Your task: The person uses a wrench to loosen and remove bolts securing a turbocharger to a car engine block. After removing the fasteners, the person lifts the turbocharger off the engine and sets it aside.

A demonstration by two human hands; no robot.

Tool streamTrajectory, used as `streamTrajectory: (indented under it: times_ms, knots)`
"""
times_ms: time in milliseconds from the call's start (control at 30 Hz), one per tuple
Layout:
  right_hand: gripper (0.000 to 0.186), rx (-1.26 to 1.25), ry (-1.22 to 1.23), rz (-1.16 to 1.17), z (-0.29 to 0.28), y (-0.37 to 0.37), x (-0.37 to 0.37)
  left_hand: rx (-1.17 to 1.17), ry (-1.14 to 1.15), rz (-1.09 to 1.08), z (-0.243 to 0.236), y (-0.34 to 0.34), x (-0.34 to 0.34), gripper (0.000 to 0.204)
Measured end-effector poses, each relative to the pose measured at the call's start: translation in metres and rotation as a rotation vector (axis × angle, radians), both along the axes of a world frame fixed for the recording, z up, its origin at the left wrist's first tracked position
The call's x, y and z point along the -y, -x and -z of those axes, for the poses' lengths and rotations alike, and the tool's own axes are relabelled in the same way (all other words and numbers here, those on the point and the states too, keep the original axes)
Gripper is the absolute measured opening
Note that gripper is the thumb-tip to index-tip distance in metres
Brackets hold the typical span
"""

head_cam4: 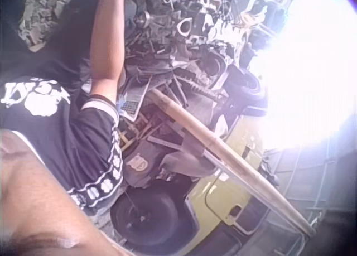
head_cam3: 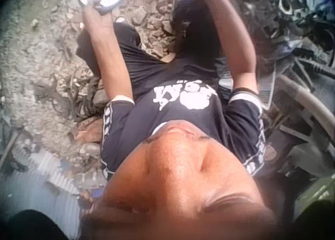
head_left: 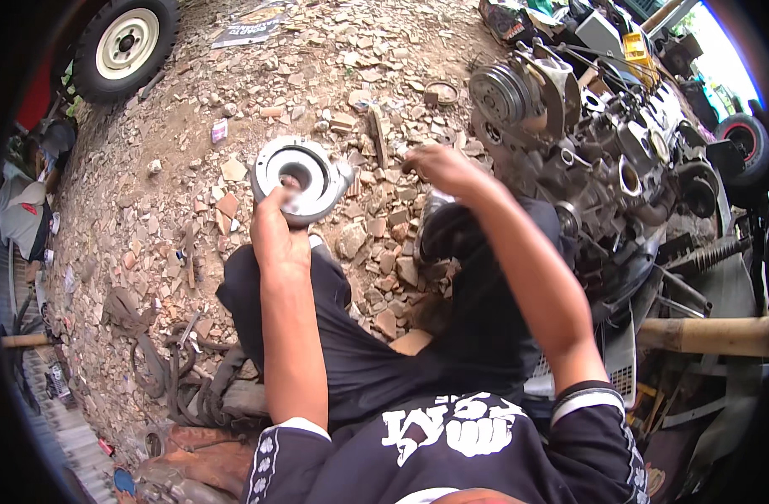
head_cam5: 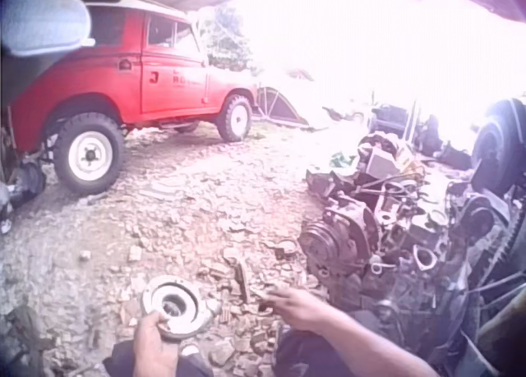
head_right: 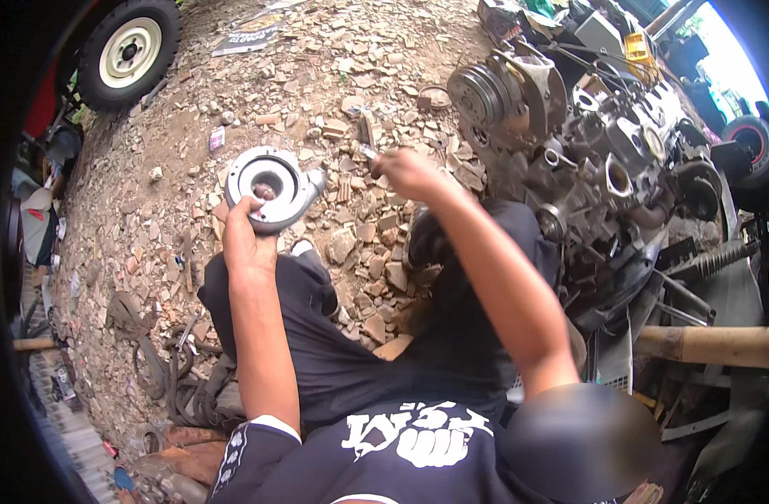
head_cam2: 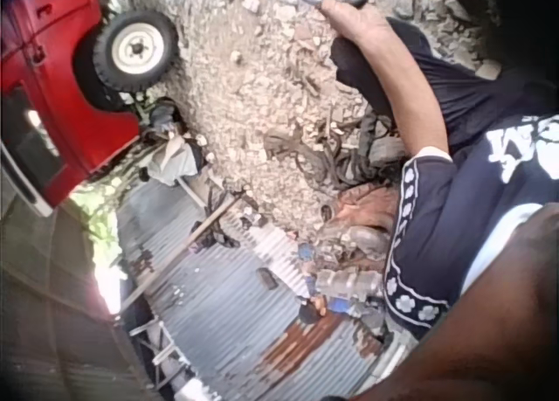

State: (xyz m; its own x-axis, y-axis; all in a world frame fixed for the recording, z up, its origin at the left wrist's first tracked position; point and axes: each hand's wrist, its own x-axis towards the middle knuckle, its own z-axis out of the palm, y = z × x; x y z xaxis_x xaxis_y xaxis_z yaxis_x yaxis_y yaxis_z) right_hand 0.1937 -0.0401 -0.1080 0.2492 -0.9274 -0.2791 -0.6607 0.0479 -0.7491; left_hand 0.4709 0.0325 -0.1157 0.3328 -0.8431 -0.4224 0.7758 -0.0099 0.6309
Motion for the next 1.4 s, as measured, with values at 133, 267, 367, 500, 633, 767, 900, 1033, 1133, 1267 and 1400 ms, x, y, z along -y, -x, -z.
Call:
streamTrajectory:
  times_ms: [133,267,367,500,633,767,900,1033,1133,1267,1400]
  knots:
    - [0.048,-0.373,-0.05,0.237,0.197,-0.02,0.044,0.089,-0.114,-0.027,0.012,0.009,-0.003,0.027]
    - [0.042,-0.413,-0.195,0.293,0.278,-0.039,0.033,0.125,-0.123,-0.065,0.01,0.005,-0.013,0.039]
    - [0.043,-0.359,-0.09,0.315,0.309,-0.023,0.033,0.16,-0.139,-0.045,-0.001,0.008,-0.013,0.045]
    - [0.048,-0.406,0.128,0.541,0.326,-0.003,0.076,0.233,-0.186,-0.062,-0.003,0.025,-0.001,0.047]
    - [0.046,-0.349,0.17,0.605,0.342,0.036,0.202,0.272,-0.308,-0.006,0.005,0.038,0.006,0.06]
    - [0.045,-0.449,0.445,0.65,0.365,0.088,0.323,0.316,-0.595,0.117,0.002,0.045,0.03,0.069]
    - [0.055,-0.614,0.107,0.695,0.38,0.113,0.414,0.528,-0.719,0.156,0.011,0.033,0.033,0.067]
    - [0.058,-0.539,0.113,0.996,0.404,0.147,0.442,0.576,-0.757,0.197,0.019,0.025,0.041,0.064]
    - [0.038,-0.406,0.025,1.273,0.403,0.096,0.441,0.647,-0.768,0.164,0.025,0.027,0.041,0.062]
    - [0.032,-0.062,0.299,1.271,0.369,0.069,0.378,0.673,-0.682,0.174,0.018,0.027,0.022,0.06]
    - [0.033,-0.221,0.429,1.109,0.35,0.044,0.298,0.36,-0.403,-0.015,0.007,0.048,0.017,0.054]
